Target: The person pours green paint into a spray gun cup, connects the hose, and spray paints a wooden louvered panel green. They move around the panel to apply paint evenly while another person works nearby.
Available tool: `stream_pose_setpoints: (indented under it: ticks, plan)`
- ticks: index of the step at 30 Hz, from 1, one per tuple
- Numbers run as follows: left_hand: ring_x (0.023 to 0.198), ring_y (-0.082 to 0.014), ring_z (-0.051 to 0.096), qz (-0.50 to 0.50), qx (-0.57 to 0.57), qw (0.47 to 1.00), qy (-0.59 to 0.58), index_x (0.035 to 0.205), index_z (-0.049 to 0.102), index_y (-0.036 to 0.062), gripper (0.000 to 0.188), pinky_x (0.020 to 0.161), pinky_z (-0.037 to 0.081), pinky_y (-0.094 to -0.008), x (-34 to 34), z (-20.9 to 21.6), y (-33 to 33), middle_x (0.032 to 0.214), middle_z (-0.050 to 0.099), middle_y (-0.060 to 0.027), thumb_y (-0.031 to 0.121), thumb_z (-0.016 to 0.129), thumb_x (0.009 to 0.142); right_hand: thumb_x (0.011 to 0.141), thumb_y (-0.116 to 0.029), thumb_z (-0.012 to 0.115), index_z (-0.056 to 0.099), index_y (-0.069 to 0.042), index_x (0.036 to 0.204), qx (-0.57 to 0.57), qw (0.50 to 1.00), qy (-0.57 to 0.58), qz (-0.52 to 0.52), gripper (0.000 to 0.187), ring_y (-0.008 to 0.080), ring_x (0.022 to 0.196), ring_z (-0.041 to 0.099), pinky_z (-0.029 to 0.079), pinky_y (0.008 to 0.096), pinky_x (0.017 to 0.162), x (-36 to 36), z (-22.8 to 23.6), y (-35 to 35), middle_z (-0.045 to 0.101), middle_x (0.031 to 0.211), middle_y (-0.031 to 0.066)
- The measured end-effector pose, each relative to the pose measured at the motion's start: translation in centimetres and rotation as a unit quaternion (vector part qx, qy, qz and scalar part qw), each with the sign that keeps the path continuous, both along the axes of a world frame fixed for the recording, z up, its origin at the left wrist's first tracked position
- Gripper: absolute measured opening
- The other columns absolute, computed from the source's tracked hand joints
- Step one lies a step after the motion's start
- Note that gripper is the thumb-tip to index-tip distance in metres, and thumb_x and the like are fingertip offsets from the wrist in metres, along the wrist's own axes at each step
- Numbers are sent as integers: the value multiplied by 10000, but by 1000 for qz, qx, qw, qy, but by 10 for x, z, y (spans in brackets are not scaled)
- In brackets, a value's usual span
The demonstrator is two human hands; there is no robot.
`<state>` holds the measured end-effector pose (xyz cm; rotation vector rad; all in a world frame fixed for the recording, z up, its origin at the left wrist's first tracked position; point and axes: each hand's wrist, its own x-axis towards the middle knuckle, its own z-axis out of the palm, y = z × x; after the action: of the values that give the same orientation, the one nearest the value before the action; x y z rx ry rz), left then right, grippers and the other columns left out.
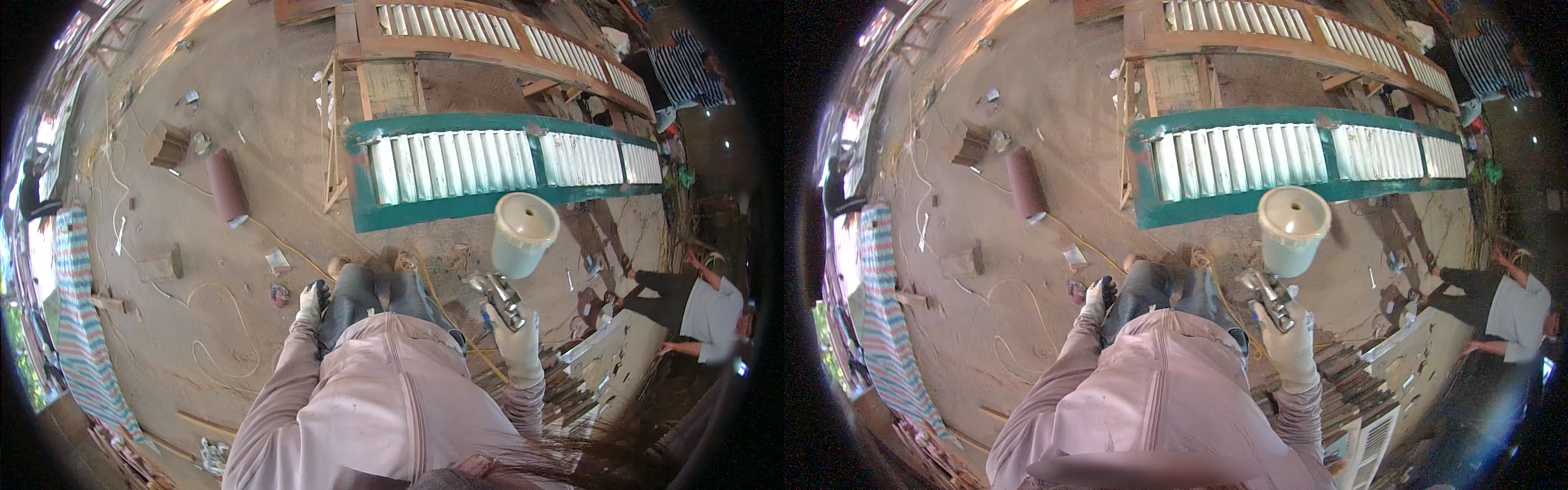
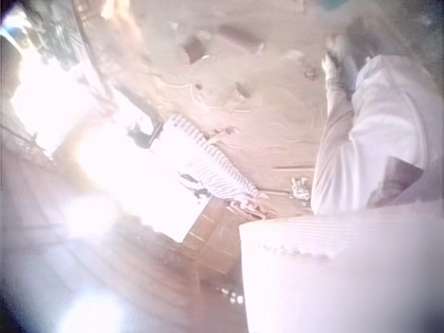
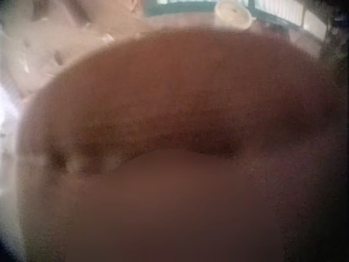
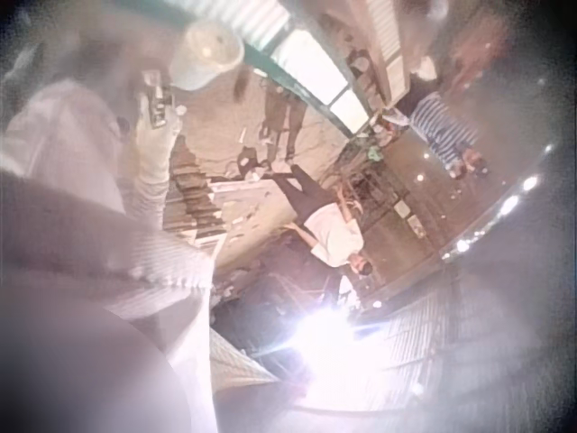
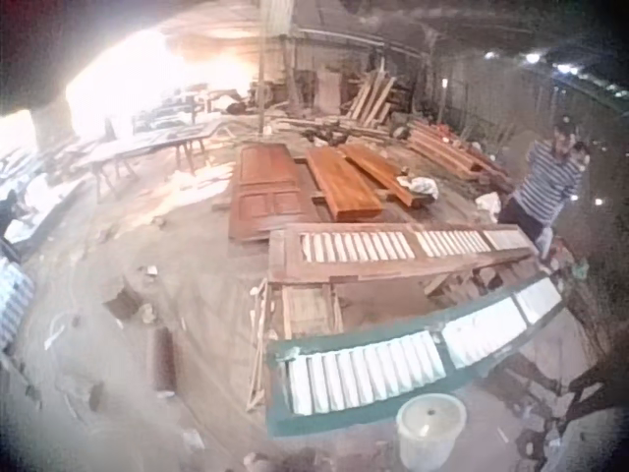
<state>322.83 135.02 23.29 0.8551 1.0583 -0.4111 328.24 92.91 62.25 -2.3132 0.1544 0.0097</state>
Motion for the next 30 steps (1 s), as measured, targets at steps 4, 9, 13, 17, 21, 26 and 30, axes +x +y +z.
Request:
stream_pose_setpoints:
  ticks: [4,9,13,17,21,26,30]
  plan:
    - [754,-197,636,-47,115,991,51,1061,656,104,207,610,498,-327,4,-24,68,842,663,-70,259,587,943,830,-95,779,595,28,1063,-50,997,-28,-46,322,186,772,630,496,328,674,26,23,56,667,905,130]
    - [723,-188,618,-157,127,975,95,877,682,84,142,685,509,-342,35,-63,217,792,644,-29,215,645,838,864,-23,700,643,44,1156,131,976,62,-165,305,121,865,634,493,277,756,90,13,180,706,989,109]
    - [669,-211,607,-249,215,940,89,879,670,111,129,622,499,-361,113,-56,342,769,638,-19,232,628,871,878,-29,691,647,31,1171,235,942,-22,-241,302,91,898,620,484,257,782,148,-19,279,706,1001,75]
    - [573,-143,561,-253,183,945,95,1034,631,160,157,481,436,-301,212,-15,480,741,622,-6,272,590,932,892,-18,675,645,28,1187,134,899,43,-415,300,86,901,615,483,251,780,160,-18,344,703,1015,55]
    - [453,-152,498,-291,245,915,132,839,584,197,83,400,382,-314,326,-3,569,602,532,16,254,602,897,897,-13,680,635,37,1214,249,831,-10,-498,324,86,889,625,507,251,841,130,5,385,700,1035,43]
    - [490,-106,489,-387,230,890,66,802,539,193,164,408,361,-276,439,-2,571,626,527,37,288,596,923,903,9,657,611,43,1225,214,760,-54,-611,327,61,735,574,476,234,600,101,23,432,658,912,19]
    - [552,-94,521,-371,121,921,-4,876,597,186,147,469,419,-259,494,4,461,690,567,43,319,622,934,890,12,682,533,13,1207,97,736,12,-669,350,105,773,625,549,259,596,103,25,465,649,998,84]
